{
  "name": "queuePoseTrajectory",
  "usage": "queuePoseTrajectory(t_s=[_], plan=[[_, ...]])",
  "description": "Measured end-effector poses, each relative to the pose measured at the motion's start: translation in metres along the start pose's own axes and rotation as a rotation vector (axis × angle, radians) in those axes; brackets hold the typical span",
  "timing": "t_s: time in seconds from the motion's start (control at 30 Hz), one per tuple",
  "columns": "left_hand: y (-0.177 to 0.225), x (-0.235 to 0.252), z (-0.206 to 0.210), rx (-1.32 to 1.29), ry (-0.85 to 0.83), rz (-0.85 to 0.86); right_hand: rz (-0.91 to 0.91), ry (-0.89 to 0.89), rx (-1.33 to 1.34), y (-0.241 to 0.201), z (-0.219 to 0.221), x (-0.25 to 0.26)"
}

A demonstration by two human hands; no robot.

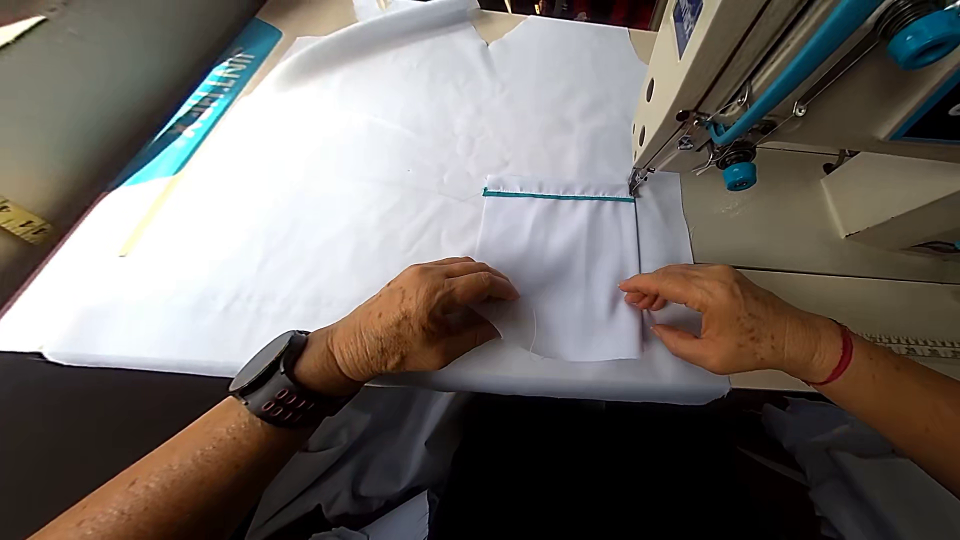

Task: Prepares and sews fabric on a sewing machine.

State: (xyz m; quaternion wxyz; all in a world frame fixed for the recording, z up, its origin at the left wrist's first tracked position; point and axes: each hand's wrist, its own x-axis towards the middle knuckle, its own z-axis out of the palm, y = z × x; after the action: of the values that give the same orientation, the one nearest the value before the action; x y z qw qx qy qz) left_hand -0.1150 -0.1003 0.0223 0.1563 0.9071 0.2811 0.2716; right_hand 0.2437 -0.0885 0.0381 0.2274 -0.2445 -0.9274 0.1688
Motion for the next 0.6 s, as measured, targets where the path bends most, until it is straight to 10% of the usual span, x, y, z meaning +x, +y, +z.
queuePoseTrajectory(t_s=[0.37, 0.6], plan=[[0.006, -0.011, 0.003, 0.017, -0.087, 0.092, -0.376, 0.024, -0.389, -0.011, 0.009, -0.01], [0.007, -0.009, 0.003, 0.026, -0.093, 0.075, -0.295, 0.187, -0.411, -0.009, 0.031, -0.008]])
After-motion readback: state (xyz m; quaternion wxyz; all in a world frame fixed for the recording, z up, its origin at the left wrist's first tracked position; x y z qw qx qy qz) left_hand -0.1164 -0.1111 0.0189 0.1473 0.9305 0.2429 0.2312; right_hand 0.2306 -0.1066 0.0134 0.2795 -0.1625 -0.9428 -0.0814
